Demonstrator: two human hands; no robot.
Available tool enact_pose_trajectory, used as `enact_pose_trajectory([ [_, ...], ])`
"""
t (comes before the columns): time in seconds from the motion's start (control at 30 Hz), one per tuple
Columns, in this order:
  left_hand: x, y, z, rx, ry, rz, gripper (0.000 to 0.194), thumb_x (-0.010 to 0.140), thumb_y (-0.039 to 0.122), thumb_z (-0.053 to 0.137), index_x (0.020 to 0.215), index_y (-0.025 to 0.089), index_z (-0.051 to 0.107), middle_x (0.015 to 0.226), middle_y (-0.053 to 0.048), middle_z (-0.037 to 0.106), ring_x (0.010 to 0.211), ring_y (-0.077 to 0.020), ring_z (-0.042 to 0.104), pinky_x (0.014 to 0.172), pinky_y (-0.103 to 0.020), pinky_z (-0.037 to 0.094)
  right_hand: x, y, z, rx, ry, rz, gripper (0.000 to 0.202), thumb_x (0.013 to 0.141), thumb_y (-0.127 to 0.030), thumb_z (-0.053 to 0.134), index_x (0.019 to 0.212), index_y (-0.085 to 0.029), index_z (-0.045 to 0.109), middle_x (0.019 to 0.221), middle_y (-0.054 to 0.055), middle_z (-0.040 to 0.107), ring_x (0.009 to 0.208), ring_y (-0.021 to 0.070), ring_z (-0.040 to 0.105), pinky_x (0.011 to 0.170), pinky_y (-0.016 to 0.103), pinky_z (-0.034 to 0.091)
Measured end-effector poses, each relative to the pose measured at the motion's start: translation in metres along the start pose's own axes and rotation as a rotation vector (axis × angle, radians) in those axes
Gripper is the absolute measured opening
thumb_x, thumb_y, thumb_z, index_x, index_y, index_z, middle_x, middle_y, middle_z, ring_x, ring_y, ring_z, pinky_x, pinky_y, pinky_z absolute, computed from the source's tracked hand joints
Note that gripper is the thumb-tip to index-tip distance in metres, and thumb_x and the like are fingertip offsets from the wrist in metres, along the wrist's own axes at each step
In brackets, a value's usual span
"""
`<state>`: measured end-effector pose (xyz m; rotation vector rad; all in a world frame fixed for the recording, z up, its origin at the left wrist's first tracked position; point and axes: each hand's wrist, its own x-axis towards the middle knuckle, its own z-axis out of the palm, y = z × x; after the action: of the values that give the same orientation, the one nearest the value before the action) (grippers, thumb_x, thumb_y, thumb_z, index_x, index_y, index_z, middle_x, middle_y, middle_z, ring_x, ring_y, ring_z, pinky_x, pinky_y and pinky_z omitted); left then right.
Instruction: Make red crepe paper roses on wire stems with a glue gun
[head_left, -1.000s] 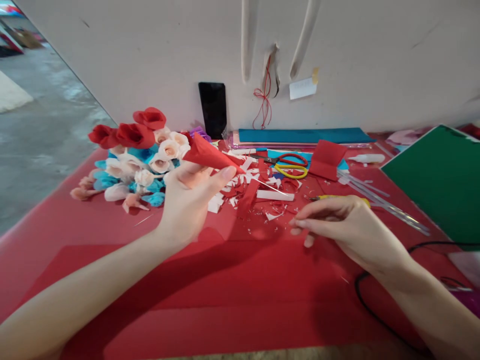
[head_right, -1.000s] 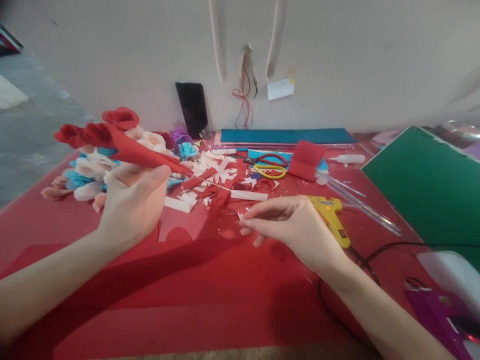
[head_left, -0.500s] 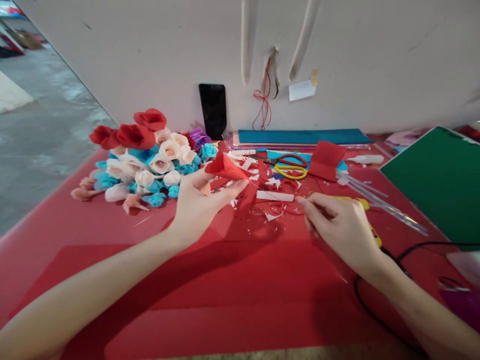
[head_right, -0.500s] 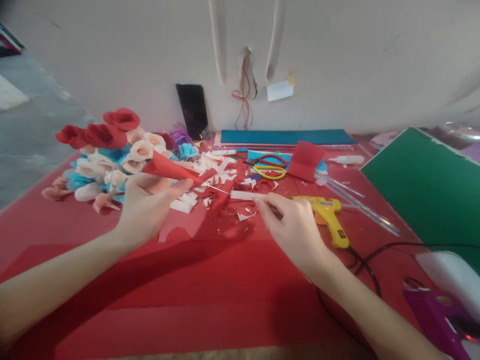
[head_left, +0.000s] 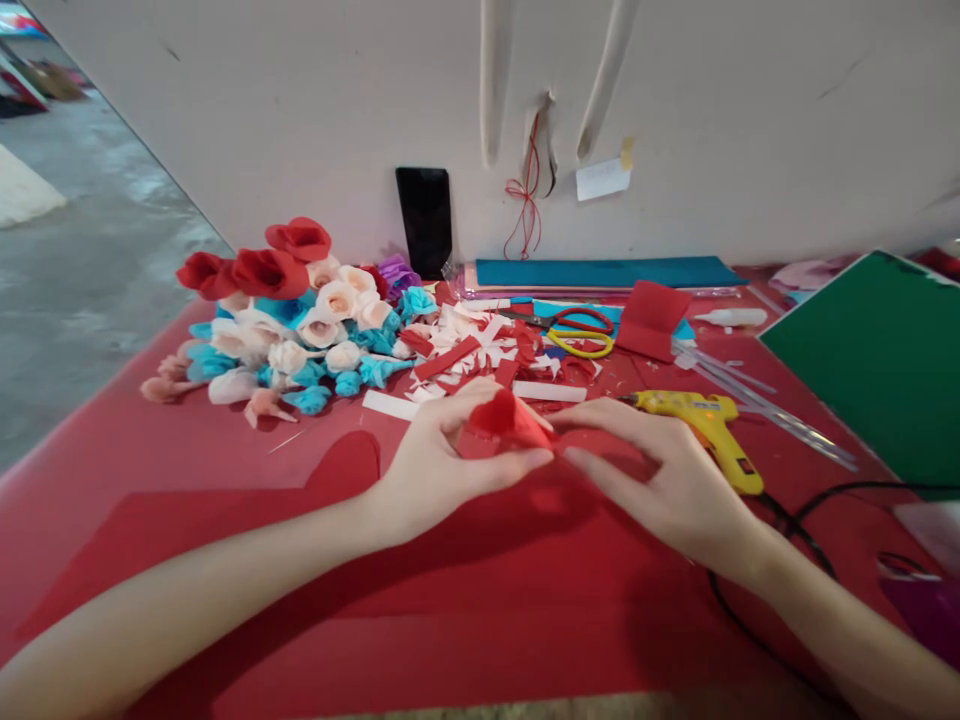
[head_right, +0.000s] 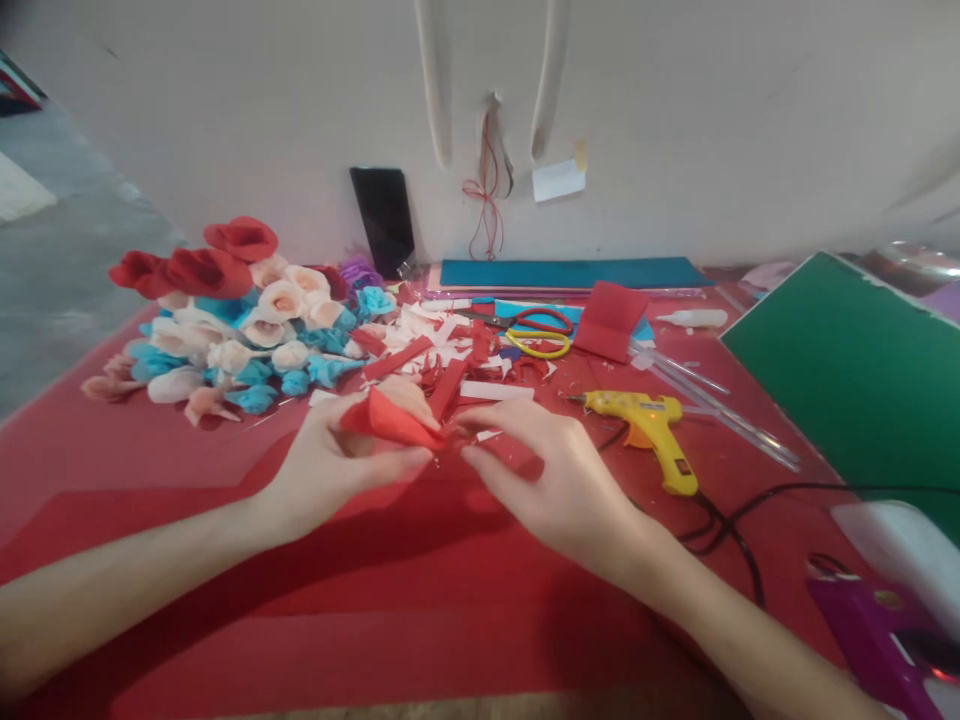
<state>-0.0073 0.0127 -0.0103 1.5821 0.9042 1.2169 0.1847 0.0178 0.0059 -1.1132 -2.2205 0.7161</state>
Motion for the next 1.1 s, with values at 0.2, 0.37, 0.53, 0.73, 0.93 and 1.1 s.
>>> enact_pose_trajectory([
  [0.2,-0.004,0.007,0.003,0.166,-0.108,0.137,0.010,0.067,0.016,0.069,0.075,0.020,0.065,0.073,-0.001,0.062,0.075,-0.0157,0.053,0.083,-0.035,0.040,-0.008,-0.008,0.000,0.123,-0.070,-0.017,0.028,0.077,-0.011,0.046,0.100,-0.020,0.059,0.095,0.001,0.064,0.088,0.0133,0.060,0.079,0.021,0.048],
  [0.37,-0.004,0.008,0.003,0.145,-0.076,0.157,0.012,0.065,0.016,0.070,0.077,0.017,0.066,0.077,-0.004,0.056,0.078,-0.0157,0.052,0.073,-0.029,0.044,-0.008,-0.010,-0.001,0.162,-0.089,-0.020,0.021,0.078,-0.018,0.052,0.096,-0.021,0.060,0.093,0.000,0.065,0.087,0.0146,0.061,0.074,0.021,0.050],
  [0.53,-0.003,0.007,0.002,0.151,-0.086,0.164,0.014,0.064,0.018,0.072,0.076,0.017,0.066,0.075,-0.003,0.056,0.076,-0.0155,0.051,0.074,-0.030,0.042,-0.008,-0.013,0.000,0.131,-0.069,-0.020,0.012,0.079,-0.022,0.055,0.089,-0.021,0.062,0.084,-0.001,0.066,0.076,0.0123,0.061,0.067,0.019,0.049],
  [0.73,-0.002,0.004,0.002,0.157,-0.132,0.180,0.010,0.067,0.017,0.070,0.075,0.018,0.064,0.073,-0.001,0.062,0.074,-0.0134,0.051,0.078,-0.029,0.040,-0.009,-0.016,0.000,0.121,-0.022,-0.049,0.009,0.079,-0.017,0.053,0.083,-0.019,0.062,0.076,-0.002,0.065,0.066,0.0089,0.059,0.063,0.017,0.047],
  [0.93,0.003,0.005,-0.003,0.162,-0.218,0.104,0.016,0.067,0.018,0.070,0.082,0.016,0.065,0.079,-0.003,0.064,0.078,-0.0148,0.055,0.079,-0.030,0.043,-0.010,-0.010,-0.003,0.063,-0.068,-0.049,0.013,0.083,-0.018,0.049,0.080,-0.018,0.061,0.070,-0.003,0.062,0.063,0.0076,0.056,0.061,0.016,0.043],
  [1.1,0.010,0.011,-0.010,0.265,-0.334,-0.029,0.018,0.068,0.019,0.068,0.086,0.015,0.065,0.084,-0.004,0.066,0.081,-0.0155,0.059,0.080,-0.029,0.045,-0.011,-0.003,-0.005,0.024,-0.128,0.003,0.013,0.083,-0.020,0.049,0.081,-0.020,0.062,0.072,-0.004,0.062,0.063,0.0062,0.054,0.059,0.014,0.041],
])
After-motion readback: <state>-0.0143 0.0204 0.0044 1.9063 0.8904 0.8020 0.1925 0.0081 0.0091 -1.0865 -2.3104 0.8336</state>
